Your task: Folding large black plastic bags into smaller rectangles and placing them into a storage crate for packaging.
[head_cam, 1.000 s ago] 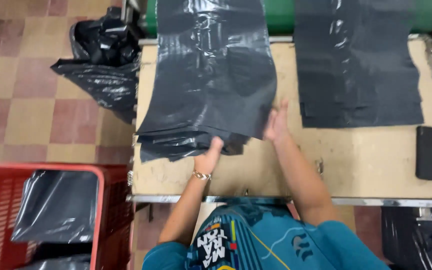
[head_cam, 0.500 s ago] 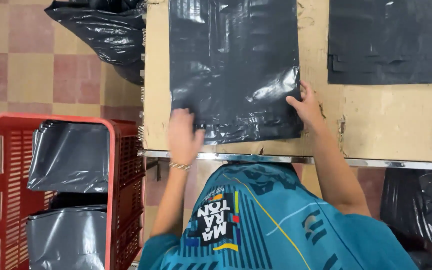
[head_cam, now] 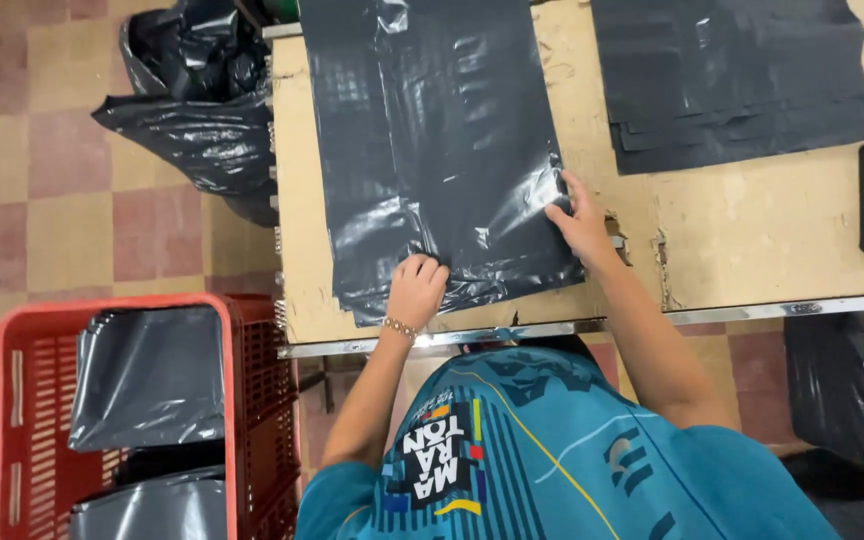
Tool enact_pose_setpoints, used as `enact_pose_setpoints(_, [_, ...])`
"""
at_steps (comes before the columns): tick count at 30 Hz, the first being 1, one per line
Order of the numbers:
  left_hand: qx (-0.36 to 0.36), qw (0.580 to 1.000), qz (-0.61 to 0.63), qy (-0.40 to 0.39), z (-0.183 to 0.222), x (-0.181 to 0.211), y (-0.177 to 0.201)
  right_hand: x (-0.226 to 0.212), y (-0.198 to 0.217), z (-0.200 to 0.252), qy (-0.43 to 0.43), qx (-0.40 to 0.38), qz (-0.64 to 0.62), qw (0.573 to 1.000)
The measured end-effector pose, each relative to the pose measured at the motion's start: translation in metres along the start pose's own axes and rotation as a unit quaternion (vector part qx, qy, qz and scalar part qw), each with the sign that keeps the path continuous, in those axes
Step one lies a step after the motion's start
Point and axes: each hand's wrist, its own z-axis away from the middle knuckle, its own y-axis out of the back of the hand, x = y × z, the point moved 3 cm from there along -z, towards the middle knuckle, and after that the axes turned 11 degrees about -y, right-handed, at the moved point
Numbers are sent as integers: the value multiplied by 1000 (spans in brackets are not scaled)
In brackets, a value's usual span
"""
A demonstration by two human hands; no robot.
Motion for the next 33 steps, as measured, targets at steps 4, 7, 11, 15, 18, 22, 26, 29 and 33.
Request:
enact_pose_setpoints(4, [-14,986,153,55,-12,6,35,-7,-12,-3,-28,-17,86,996])
enact_pose_setpoints(7, [-80,981,134,115,-17,24,68,-43,-24,2,-22,-71,38,997])
enact_pose_setpoints(11, [-122,970,22,211,29,-19,54,-94,-24,16,79,-73,-56,993])
enact_pose_setpoints(15, [-29,957,30,286,64,-67,98,-118,-8,38,110,-78,-92,987])
enact_pose_setpoints(18, [52,943,160,287,-1,-64,228,-120,36,67,172,-124,23,977])
enact_pose_setpoints(22, [191,930,276,151,-33,-17,373,-92,113,144,229,-267,190,917])
enact_pose_setpoints(26, [136,927,344,60,-42,-9,426,-67,162,228,-14,-142,202,969])
enact_pose_setpoints(29, [97,918,383,41,-82,-11,420,-76,166,230,189,-36,310,931])
enact_pose_setpoints(33, [116,907,348,206,-118,-92,348,-78,151,151,230,34,264,936])
